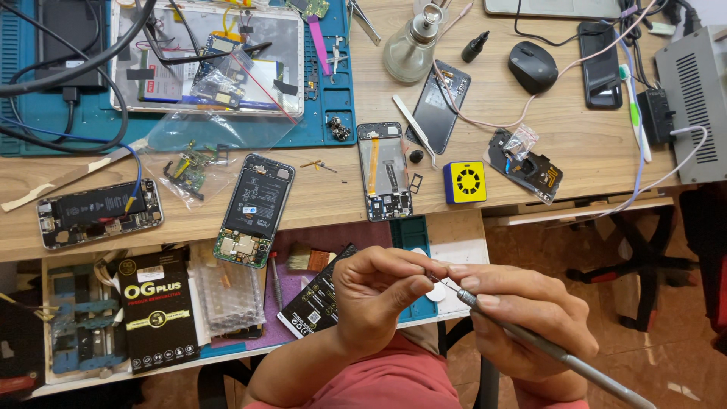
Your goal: The person uses a metal tool to manipulate a small electronic component and then uses a blue UV light to inspect it. They then handle a disassembled smartphone, removing and reattaching internal parts such as the battery and circuit board while working at a cluttered desk.
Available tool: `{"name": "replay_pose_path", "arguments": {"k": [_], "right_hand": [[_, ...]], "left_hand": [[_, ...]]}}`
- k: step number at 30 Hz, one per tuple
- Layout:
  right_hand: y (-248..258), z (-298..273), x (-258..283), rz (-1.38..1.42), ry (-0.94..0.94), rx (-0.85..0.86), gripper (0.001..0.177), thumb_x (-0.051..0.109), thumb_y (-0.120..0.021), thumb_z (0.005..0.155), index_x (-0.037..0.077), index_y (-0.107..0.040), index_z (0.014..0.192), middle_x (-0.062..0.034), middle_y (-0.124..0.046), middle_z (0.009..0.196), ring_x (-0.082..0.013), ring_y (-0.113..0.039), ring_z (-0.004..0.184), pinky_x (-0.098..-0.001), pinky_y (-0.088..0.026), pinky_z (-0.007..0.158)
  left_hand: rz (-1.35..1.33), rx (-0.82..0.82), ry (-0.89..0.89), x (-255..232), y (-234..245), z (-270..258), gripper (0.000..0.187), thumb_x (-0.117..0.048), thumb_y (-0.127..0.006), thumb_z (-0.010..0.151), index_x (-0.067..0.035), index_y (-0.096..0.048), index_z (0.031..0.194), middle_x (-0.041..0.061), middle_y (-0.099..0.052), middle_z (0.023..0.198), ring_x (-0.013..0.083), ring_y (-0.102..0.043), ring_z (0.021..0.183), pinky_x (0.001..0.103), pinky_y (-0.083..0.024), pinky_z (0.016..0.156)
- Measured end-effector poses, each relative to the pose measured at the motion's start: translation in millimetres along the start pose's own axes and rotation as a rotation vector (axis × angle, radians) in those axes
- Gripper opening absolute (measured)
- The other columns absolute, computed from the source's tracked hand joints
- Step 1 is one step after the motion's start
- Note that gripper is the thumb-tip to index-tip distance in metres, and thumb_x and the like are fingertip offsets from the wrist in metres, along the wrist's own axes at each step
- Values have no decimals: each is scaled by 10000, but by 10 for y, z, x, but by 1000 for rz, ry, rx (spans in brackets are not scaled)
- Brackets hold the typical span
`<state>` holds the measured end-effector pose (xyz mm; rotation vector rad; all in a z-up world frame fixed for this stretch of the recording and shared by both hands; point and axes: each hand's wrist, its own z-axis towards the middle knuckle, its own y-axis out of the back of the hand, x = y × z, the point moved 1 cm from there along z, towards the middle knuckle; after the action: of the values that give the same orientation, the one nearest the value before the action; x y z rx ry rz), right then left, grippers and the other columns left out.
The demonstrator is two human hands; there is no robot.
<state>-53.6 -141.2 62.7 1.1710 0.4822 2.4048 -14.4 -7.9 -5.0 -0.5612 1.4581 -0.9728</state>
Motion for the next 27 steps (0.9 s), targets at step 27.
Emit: {"name": "replay_pose_path", "arguments": {"k": [27], "right_hand": [[-67, -214, -74, 94, -27, -359, 175, 94, -579, 825, 106, -497, 979, -136, -569, 916, -331, -694, 795, -349, -657, 730]], "left_hand": [[-228, -30, 218, -38, 5, 118, 152, -88, -695, 786, 5, -575, 785, 236, -645, 834, 335, -659, 818, 323, -564, 678]]}}
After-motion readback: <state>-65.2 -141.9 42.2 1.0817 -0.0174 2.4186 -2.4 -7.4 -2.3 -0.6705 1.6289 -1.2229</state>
